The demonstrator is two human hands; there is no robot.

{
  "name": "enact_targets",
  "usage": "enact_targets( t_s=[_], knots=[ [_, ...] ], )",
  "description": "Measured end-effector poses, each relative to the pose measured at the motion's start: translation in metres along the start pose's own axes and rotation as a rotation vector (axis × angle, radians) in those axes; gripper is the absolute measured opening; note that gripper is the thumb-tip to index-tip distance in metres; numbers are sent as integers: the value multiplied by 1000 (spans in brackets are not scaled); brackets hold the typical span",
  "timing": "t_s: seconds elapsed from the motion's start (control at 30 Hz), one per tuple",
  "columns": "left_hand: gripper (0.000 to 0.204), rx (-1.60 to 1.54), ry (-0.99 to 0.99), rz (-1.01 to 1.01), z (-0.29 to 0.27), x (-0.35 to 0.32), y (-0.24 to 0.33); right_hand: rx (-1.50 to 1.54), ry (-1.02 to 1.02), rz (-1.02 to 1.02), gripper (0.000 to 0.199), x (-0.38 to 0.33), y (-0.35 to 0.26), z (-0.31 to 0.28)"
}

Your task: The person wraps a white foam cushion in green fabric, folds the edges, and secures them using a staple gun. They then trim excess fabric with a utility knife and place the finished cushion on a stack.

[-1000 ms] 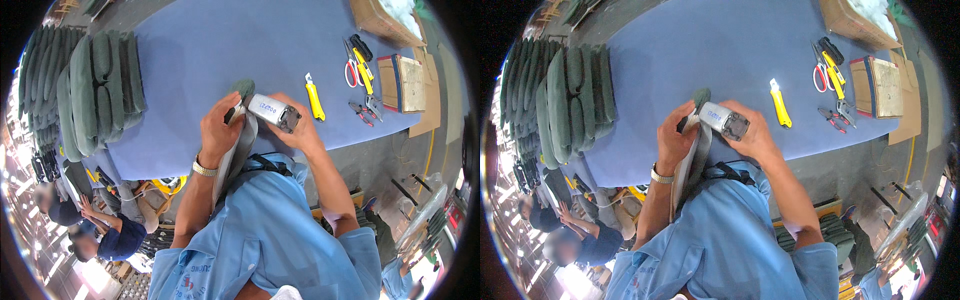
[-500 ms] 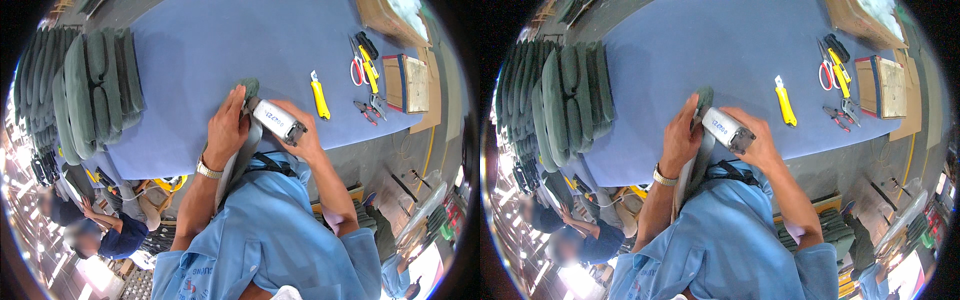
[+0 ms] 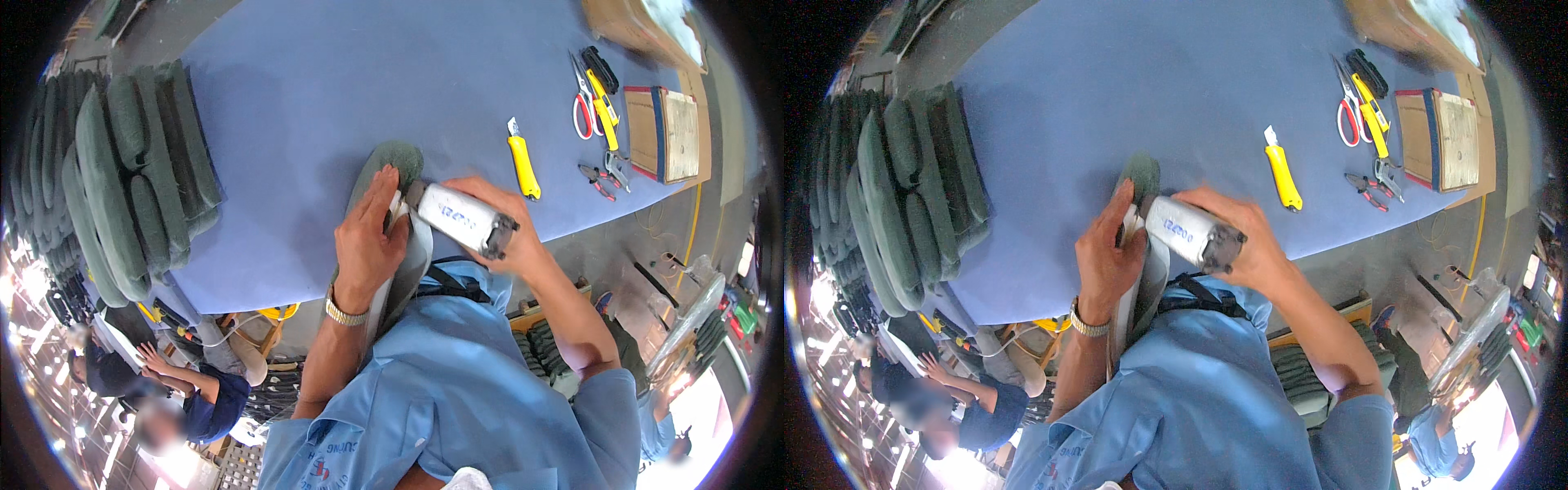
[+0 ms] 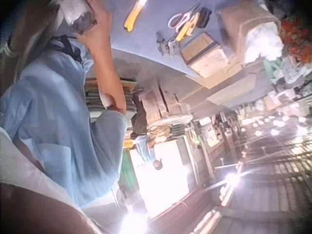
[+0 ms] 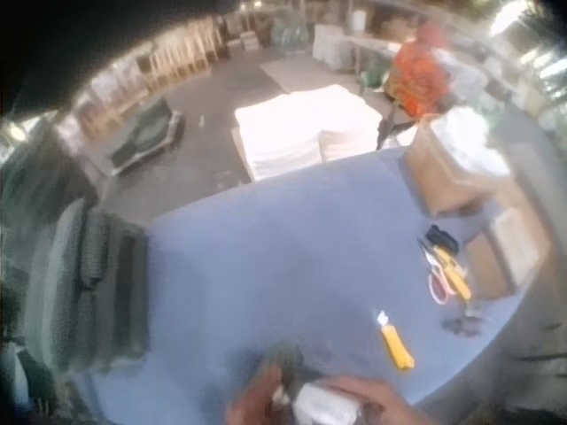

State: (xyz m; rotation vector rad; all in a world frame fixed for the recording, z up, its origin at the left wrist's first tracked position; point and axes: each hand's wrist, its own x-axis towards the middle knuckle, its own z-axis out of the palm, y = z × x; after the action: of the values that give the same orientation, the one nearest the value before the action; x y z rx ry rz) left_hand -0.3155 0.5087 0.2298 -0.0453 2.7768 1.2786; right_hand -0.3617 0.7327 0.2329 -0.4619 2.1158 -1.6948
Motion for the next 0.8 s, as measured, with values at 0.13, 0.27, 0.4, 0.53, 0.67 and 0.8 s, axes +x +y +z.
enact_targets(
  t_s=[0.13,0.27,0.4,0.53,0.67,0.8],
  knots=[
    [64,-35,41,-8,3,2,-5,13,-68,177,61,10,-11,0],
    [60,-80,89,22,4,9,-10,-50,-72,175,59,16,-8,1],
    [57,-65,110,16,4,7,-8,-81,-69,128,58,18,-7,2],
    [57,-54,116,25,3,6,-6,-89,-42,49,51,9,-3,1],
    [67,-95,134,7,8,-2,-10,-123,76,-125,52,-9,0,0],
    [72,76,222,66,17,-8,-8,-132,245,37,55,-49,28,7]
  ],
)
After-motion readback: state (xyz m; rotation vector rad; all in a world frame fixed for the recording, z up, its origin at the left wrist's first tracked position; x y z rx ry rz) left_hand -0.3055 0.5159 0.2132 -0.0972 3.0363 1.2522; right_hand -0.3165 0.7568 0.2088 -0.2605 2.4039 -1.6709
